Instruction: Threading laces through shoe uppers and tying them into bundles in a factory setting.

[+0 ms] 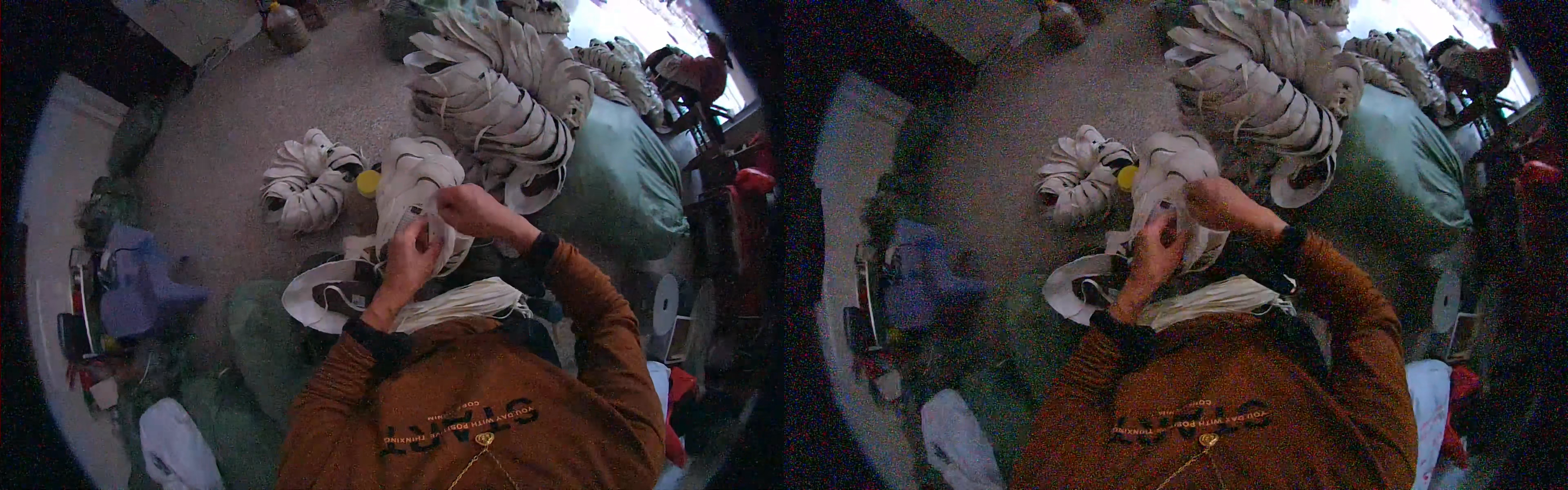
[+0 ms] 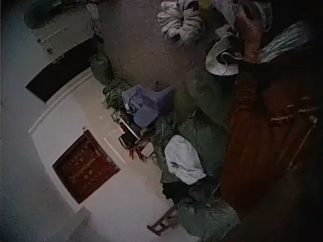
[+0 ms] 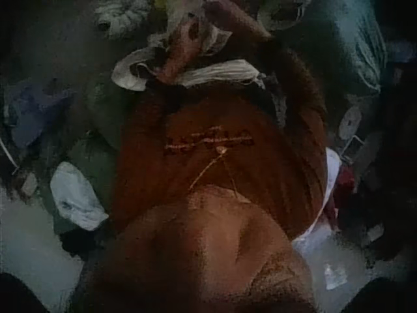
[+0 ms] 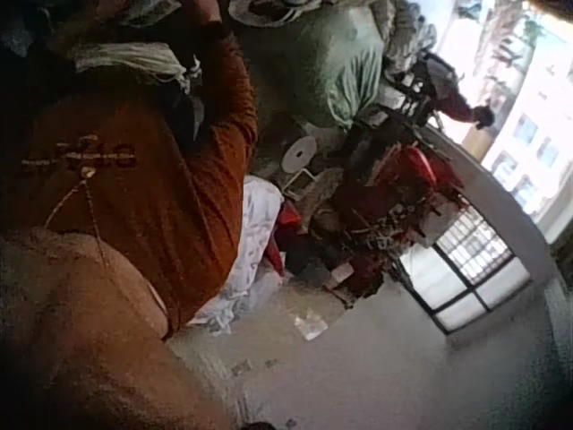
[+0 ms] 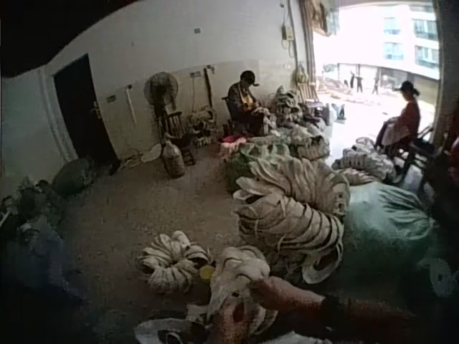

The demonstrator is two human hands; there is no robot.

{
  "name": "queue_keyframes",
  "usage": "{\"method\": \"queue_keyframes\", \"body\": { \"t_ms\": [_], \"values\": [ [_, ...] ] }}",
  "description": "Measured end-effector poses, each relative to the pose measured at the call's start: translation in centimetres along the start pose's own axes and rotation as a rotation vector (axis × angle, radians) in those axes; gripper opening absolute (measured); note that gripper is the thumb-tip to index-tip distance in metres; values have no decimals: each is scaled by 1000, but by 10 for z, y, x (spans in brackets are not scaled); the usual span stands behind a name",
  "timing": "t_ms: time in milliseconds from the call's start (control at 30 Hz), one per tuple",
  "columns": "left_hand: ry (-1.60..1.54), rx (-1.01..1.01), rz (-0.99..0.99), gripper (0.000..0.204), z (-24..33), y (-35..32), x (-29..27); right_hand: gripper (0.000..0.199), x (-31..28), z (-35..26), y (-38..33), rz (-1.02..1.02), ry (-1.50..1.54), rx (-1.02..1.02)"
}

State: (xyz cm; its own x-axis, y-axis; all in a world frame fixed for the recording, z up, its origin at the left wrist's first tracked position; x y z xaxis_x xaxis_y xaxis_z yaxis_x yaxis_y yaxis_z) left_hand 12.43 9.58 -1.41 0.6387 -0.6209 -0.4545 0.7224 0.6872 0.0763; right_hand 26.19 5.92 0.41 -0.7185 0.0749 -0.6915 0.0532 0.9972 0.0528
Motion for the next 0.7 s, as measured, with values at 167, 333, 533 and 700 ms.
{"method": "queue_keyframes", "body": {
  "t_ms": [167, 333, 533, 700],
  "values": [
    [-32, -113, -38, 33, -4, -7, 5, 7, -2, -28, -1, 55, -432, -129],
    [-41, -119, -41, 32, 2, -5, 5, 10, 8, 17, -4, 21, -100, -211],
    [-30, 180, 26, 33, 9, -14, -9, 13, 13, -31, 1, -1, -326, -204],
    [-6, -7, -130, 34, 40, -14, 0, 15, 6, 16, -4, -299, 276, 52]
  ]
}}
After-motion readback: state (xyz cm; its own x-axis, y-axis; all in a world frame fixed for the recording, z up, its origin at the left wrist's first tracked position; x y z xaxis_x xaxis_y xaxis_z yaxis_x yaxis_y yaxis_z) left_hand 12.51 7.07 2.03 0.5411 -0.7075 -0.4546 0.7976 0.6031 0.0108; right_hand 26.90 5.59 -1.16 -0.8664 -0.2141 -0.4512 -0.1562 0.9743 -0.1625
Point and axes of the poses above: each hand's wrist, its own y-axis towards the middle knuckle, its own x-axis out of the palm, z = x × y, the point moved 7 cm from there along y, towards the middle knuckle, and after that the axes turned 4 degrees about -x, right-handed, at the moved point
